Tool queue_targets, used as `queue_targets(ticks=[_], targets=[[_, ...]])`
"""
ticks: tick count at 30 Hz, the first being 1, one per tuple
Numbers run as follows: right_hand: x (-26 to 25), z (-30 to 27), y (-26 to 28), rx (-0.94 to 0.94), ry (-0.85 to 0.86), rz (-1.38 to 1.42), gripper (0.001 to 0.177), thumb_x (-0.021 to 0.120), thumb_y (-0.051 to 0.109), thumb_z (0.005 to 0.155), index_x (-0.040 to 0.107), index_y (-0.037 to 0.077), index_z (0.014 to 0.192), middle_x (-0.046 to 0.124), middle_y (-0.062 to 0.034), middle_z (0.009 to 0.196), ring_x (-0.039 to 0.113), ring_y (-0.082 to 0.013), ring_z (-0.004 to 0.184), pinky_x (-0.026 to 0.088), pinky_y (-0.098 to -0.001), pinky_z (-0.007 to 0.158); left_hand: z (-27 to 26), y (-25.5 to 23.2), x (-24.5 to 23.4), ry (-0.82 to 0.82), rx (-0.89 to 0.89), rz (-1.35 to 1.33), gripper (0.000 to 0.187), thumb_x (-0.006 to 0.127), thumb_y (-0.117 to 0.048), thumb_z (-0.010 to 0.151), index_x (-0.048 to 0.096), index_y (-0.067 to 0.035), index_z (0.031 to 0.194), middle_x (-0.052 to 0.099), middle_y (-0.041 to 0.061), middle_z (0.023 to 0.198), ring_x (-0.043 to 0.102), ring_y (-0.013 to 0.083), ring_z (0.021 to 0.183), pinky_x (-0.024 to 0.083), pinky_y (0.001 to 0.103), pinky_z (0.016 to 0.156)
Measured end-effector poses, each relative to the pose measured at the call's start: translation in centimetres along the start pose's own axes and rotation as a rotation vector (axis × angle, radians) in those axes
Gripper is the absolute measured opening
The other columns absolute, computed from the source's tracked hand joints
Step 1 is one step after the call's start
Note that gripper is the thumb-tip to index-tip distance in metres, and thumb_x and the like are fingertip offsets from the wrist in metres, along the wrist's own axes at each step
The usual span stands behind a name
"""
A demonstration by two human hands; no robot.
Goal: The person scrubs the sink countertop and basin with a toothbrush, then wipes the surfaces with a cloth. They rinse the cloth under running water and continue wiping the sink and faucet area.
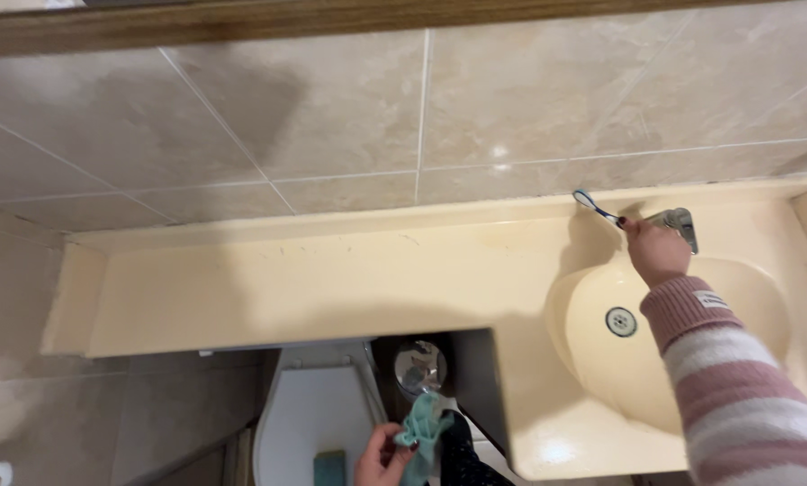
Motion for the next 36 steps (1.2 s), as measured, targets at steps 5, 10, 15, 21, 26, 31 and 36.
queue_targets(ticks=[5,10,15,21,26,31,36], targets=[[-1.5,1.5,5.1,-0.338,-0.064,-0.007,0.035,0.042,0.033,0.108,0.073,0.022,0.118,0.077,-0.0123,0.095,0.074,-0.0334,0.083,0.058,-0.0489,0.07,-0.6,-5.2,1.6,0.067,0.129,-0.009,0.027,0.074,-0.013,0.09,0.064,-0.004,0.113,0.076,0.007,0.096,0.073,0.0126,0.088,0.058,0.029,0.079],[-0.7,3.0,9.9,-0.443,-0.049,-0.132,0.033,0.045,0.031,0.108,0.072,0.028,0.126,0.078,-0.0086,0.099,0.076,-0.0284,0.087,0.059,-0.044,0.07,-0.7,-7.5,3.7,0.081,-0.144,0.03,0.021,0.068,-0.012,0.094,0.063,-0.004,0.113,0.075,0.008,0.092,0.071,0.0137,0.084,0.056,0.031,0.077],[-4.9,3.5,2.6,-0.283,0.037,-0.248,0.033,0.047,0.036,0.106,0.073,0.034,0.126,0.078,-0.0076,0.096,0.077,-0.0283,0.088,0.059,-0.0438,0.07,-0.8,-4.4,2.7,0.029,0.015,0.064,0.028,0.077,-0.012,0.089,0.064,-0.004,0.113,0.074,0.009,0.091,0.071,0.0137,0.083,0.058,0.033,0.077],[-0.6,6.0,7.3,-0.437,-0.035,-0.073,0.041,0.046,0.049,0.108,0.075,0.022,0.119,0.077,-0.0104,0.1,0.074,-0.0319,0.091,0.057,-0.0454,0.075,-0.3,-1.7,1.5,0.035,-0.047,-0.011,0.028,0.073,-0.015,0.091,0.063,-0.005,0.115,0.076,0.006,0.097,0.076,0.0132,0.092,0.06,0.031,0.081],[-3.2,7.8,2.0,-0.449,-0.007,-0.075,0.035,0.053,0.039,0.098,0.075,0.028,0.123,0.078,-0.0064,0.105,0.076,-0.0286,0.093,0.058,-0.0426,0.078,0.0,-3.2,2.8,-0.021,0.018,-0.026,0.031,0.071,-0.012,0.089,0.063,-0.004,0.118,0.075,0.01,0.094,0.076,0.0163,0.089,0.06,0.031,0.08],[-4.8,7.7,-3.9,-0.344,0.073,-0.22,0.039,0.048,0.047,0.103,0.074,0.028,0.125,0.079,-0.0081,0.101,0.076,-0.029,0.093,0.059,-0.0438,0.08,-0.1,-4.0,3.8,0.024,-0.059,0.015,0.027,0.073,-0.016,0.092,0.064,-0.003,0.115,0.075,0.007,0.095,0.075,0.0136,0.09,0.059,0.03,0.08],[0.6,5.6,6.1,-0.286,0.134,-0.15,0.042,0.045,0.051,0.113,0.072,0.021,0.126,0.078,-0.0106,0.105,0.075,-0.0291,0.098,0.057,-0.0459,0.08,-0.7,-6.0,6.3,0.081,-0.028,0.019,0.027,0.073,-0.017,0.091,0.063,-0.005,0.113,0.075,0.006,0.094,0.073,0.0115,0.087,0.058,0.029,0.078]])
Point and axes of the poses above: each hand's wrist, its own z-axis towards the middle knuckle, its own x-axis out of the palm, y = z × x, the point moved 2 cm from there along z, towards the middle knuckle
